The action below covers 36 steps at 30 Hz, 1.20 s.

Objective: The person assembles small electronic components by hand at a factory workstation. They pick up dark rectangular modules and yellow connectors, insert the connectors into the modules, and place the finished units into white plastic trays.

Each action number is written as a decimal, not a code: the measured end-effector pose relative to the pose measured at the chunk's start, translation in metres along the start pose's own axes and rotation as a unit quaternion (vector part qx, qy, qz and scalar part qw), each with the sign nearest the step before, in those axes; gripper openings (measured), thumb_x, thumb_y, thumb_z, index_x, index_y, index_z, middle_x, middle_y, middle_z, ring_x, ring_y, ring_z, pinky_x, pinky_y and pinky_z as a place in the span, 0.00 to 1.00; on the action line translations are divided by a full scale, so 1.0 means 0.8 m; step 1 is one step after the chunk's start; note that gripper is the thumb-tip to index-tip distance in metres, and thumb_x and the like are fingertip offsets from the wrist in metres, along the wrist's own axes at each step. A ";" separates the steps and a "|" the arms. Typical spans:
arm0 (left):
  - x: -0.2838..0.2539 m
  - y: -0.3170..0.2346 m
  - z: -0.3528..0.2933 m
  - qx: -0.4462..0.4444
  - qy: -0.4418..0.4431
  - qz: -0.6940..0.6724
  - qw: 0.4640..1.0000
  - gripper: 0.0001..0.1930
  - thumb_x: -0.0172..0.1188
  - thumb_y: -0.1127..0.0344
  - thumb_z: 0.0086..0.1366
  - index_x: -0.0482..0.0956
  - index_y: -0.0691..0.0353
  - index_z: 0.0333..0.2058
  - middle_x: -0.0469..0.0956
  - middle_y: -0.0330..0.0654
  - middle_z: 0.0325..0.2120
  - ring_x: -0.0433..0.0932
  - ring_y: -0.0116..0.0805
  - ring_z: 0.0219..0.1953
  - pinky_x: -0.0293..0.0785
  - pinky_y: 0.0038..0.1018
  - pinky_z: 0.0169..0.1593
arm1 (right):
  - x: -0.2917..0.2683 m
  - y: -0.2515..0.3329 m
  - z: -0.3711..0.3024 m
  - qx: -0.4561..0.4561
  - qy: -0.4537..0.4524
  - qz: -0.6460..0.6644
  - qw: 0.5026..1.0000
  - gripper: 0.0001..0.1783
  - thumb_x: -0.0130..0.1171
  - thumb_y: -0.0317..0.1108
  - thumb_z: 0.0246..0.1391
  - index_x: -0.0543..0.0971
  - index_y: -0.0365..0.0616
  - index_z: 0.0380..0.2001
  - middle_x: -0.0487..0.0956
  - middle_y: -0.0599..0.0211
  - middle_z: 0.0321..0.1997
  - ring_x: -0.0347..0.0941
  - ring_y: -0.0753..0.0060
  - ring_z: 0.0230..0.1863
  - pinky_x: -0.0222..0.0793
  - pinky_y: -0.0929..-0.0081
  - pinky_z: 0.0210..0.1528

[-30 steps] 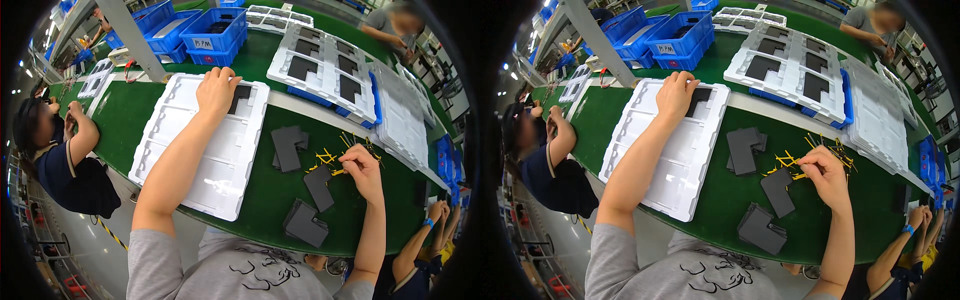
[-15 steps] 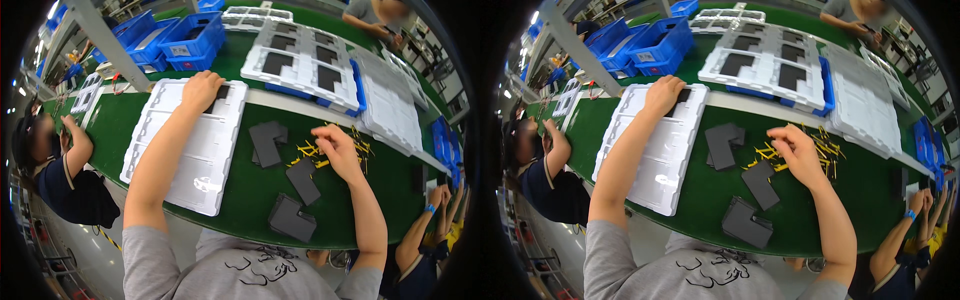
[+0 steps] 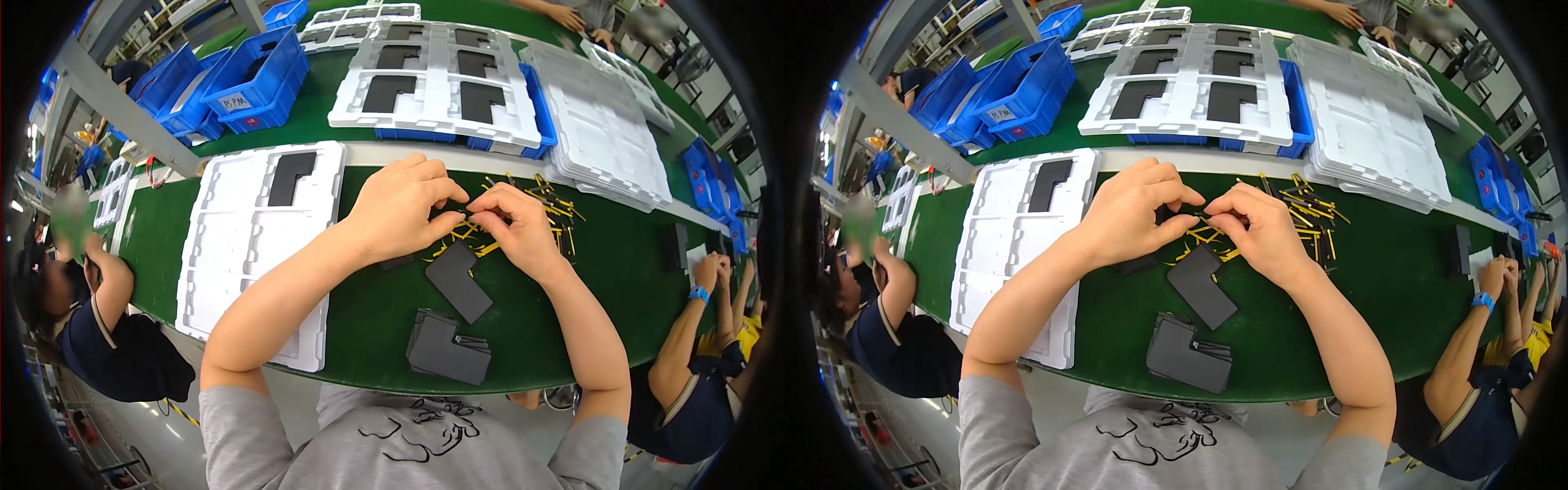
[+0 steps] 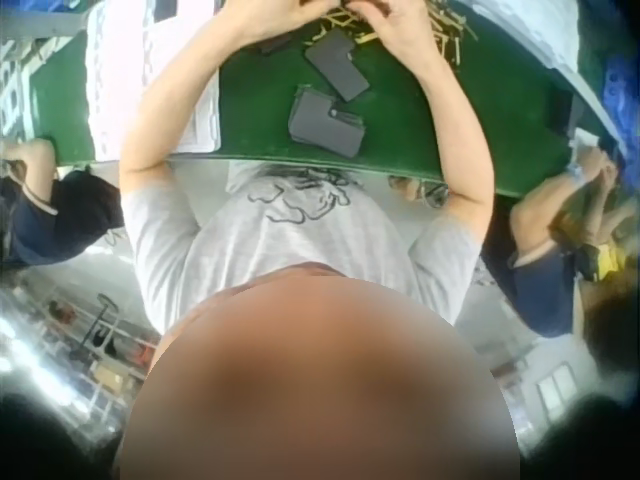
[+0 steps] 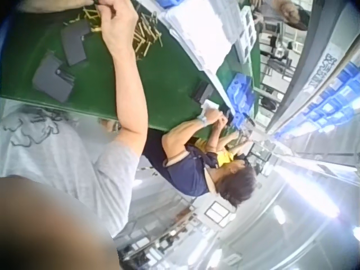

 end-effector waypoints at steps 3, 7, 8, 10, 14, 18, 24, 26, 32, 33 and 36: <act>0.018 0.013 -0.004 -0.031 0.008 -0.039 0.999 0.06 0.64 0.67 0.54 0.82 0.57 0.32 0.75 0.36 0.27 0.73 0.35 0.33 0.71 0.31 0.37 | -0.002 0.016 0.001 -0.036 -0.013 -0.008 0.999 0.05 0.61 0.20 0.49 0.78 0.37 0.31 0.74 0.66 0.29 0.71 0.72 0.28 0.67 0.76 0.30; 0.029 0.016 -0.003 -0.044 0.025 -0.072 0.996 0.03 0.61 0.68 0.58 0.81 0.58 0.31 0.76 0.36 0.27 0.74 0.35 0.34 0.71 0.30 0.37 | -0.006 0.011 0.001 -0.049 -0.018 -0.020 0.998 0.06 0.61 0.19 0.48 0.78 0.38 0.31 0.74 0.66 0.29 0.71 0.70 0.29 0.67 0.75 0.30; 0.030 0.016 -0.003 -0.049 0.032 -0.075 0.995 0.03 0.60 0.68 0.59 0.81 0.59 0.30 0.76 0.36 0.27 0.74 0.35 0.33 0.71 0.30 0.36 | -0.008 0.010 0.001 -0.058 -0.018 -0.023 0.998 0.06 0.61 0.19 0.48 0.78 0.38 0.31 0.74 0.66 0.29 0.72 0.70 0.30 0.67 0.75 0.31; 0.032 0.017 -0.004 -0.057 0.035 -0.081 0.994 0.04 0.59 0.67 0.59 0.81 0.59 0.30 0.76 0.36 0.27 0.74 0.34 0.33 0.71 0.30 0.36 | -0.008 0.009 0.000 -0.065 -0.016 -0.020 0.998 0.06 0.61 0.19 0.48 0.78 0.38 0.31 0.74 0.66 0.29 0.72 0.70 0.30 0.67 0.75 0.31; 0.032 0.020 -0.005 -0.067 0.024 -0.084 0.994 0.05 0.60 0.66 0.58 0.80 0.60 0.28 0.76 0.36 0.24 0.73 0.33 0.29 0.71 0.30 0.34 | -0.004 0.002 0.001 -0.059 0.003 -0.014 0.998 0.07 0.60 0.18 0.48 0.78 0.38 0.32 0.74 0.65 0.31 0.72 0.71 0.30 0.68 0.76 0.31; 0.032 0.023 -0.007 -0.085 0.010 -0.056 0.995 0.03 0.62 0.66 0.56 0.81 0.58 0.26 0.76 0.36 0.22 0.73 0.33 0.28 0.71 0.30 0.32 | -0.007 -0.012 -0.002 -0.012 -0.028 0.116 0.993 0.06 0.58 0.17 0.50 0.78 0.36 0.33 0.74 0.66 0.34 0.72 0.76 0.31 0.69 0.79 0.32; 0.035 -0.017 -0.018 0.023 0.012 0.110 0.994 0.08 0.68 0.61 0.49 0.80 0.56 0.25 0.76 0.36 0.23 0.75 0.36 0.29 0.74 0.30 0.32 | -0.050 -0.045 -0.001 0.035 -0.152 0.218 0.963 0.05 0.56 0.18 0.54 0.77 0.34 0.35 0.72 0.68 0.39 0.73 0.81 0.31 0.73 0.84 0.34; 0.045 -0.027 -0.026 0.031 0.081 0.088 0.992 0.22 0.72 0.55 0.43 0.80 0.57 0.37 0.74 0.38 0.32 0.74 0.38 0.37 0.75 0.33 0.39 | -0.045 -0.041 0.001 0.027 -0.142 0.211 0.967 0.05 0.57 0.19 0.54 0.77 0.35 0.35 0.72 0.69 0.38 0.73 0.81 0.31 0.73 0.84 0.34; 0.064 -0.037 -0.034 0.058 0.239 0.047 0.968 0.42 0.77 0.58 0.33 0.72 0.56 0.52 0.68 0.41 0.42 0.69 0.40 0.46 0.71 0.34 0.47 | -0.028 -0.028 0.001 0.019 -0.105 0.173 0.979 0.05 0.59 0.22 0.53 0.77 0.37 0.34 0.73 0.69 0.36 0.72 0.82 0.31 0.72 0.84 0.33; 0.063 -0.037 -0.033 0.068 0.228 0.045 0.970 0.40 0.78 0.59 0.33 0.73 0.57 0.50 0.67 0.41 0.40 0.68 0.40 0.46 0.70 0.33 0.47 | -0.029 -0.029 0.000 0.021 -0.110 0.173 0.979 0.04 0.59 0.22 0.54 0.77 0.37 0.35 0.73 0.70 0.35 0.72 0.82 0.31 0.72 0.84 0.33; 0.059 -0.036 -0.030 0.084 0.185 0.042 0.978 0.35 0.78 0.62 0.33 0.74 0.58 0.44 0.67 0.41 0.39 0.68 0.39 0.46 0.69 0.33 0.46 | -0.033 -0.034 -0.001 0.041 -0.113 0.170 0.978 0.05 0.58 0.24 0.55 0.77 0.38 0.36 0.75 0.72 0.33 0.71 0.84 0.30 0.71 0.84 0.32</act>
Point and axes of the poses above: each hand's wrist, its own z-axis towards the middle knuckle, its own x-axis out of the palm, y = z × x, the point moved 9 cm from there along z, towards the middle knuckle
